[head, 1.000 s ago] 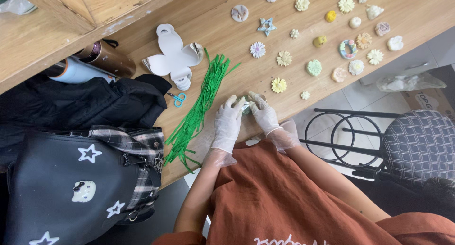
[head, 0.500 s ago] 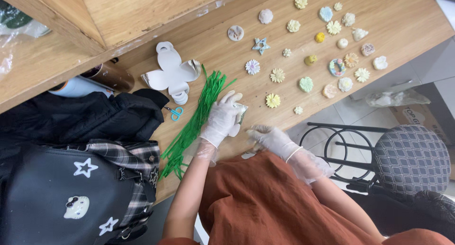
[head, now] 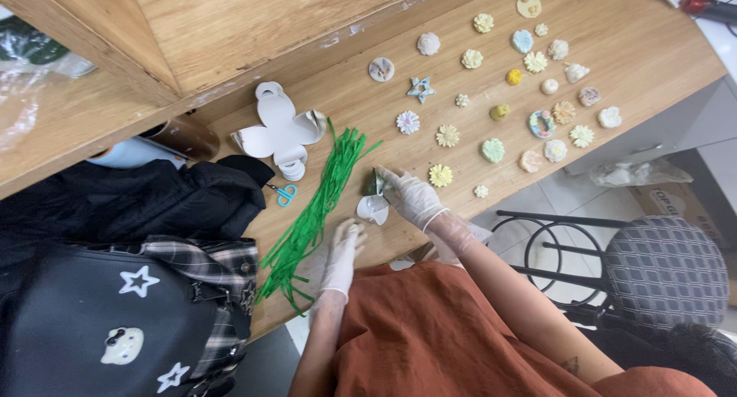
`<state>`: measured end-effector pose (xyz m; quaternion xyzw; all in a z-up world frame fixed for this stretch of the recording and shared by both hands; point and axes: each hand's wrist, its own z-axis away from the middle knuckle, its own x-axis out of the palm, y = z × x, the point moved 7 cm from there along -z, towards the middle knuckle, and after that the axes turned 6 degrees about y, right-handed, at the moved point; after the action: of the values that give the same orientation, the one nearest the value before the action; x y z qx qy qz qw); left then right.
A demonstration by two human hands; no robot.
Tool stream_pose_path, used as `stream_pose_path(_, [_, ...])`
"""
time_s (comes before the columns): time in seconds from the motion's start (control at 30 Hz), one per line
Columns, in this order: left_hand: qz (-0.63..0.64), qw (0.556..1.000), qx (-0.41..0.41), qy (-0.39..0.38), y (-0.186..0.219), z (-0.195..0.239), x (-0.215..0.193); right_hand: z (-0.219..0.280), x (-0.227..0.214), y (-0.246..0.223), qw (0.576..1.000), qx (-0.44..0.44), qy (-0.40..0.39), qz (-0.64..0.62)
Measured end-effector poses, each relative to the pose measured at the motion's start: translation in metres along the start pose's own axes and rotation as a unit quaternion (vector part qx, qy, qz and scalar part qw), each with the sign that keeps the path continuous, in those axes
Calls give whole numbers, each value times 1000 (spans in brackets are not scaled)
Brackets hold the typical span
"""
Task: The person places a wrapped decorative item onto a glass shelf. They then return to a workbench, pick up a small paper packet, and place it inside a white paper flower-shaped container. Finally, they tie a green ribbon around the top of the container to secure it.
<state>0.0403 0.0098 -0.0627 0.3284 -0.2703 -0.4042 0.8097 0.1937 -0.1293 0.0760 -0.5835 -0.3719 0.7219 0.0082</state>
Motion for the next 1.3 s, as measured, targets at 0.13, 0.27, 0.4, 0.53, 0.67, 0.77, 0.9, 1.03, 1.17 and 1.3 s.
stream_pose_path(0.13, [-44,999,24,-7,-16,-19,-4,23,15,18,992,116,42,-4])
stream_pose_path(0.27, [-41,997,64,11,-8,-40,0,38,13,14,987,80,132,-51])
stream_pose_path(0.4, [-30,998,57,-11,-11,-39,9,48,20,20,985,133,87,-73])
stream_pose_path(0.53, [-32,976,207,-60,16,-24,33,53,18,17,981,145,83,-100])
stream_pose_path(0.67, [-330,920,205,49,32,-13,39,53,16,6,985,107,117,-75])
stream_pose_path(0.77, [-357,877,319,48,57,5,54,54,19,8,983,104,130,-81])
stream_pose_path(0.9, [-400,829,385,68,71,18,64,54,30,18,981,112,121,-103])
stream_pose_path(1.03, [-365,824,429,64,86,26,68,60,45,47,956,211,99,-176])
stream_pose_path(1.17, [-432,797,414,75,91,28,70,57,55,64,918,215,157,-295])
stream_pose_path(1.3, [-473,780,406,57,97,21,80,56,80,82,877,362,124,-290])
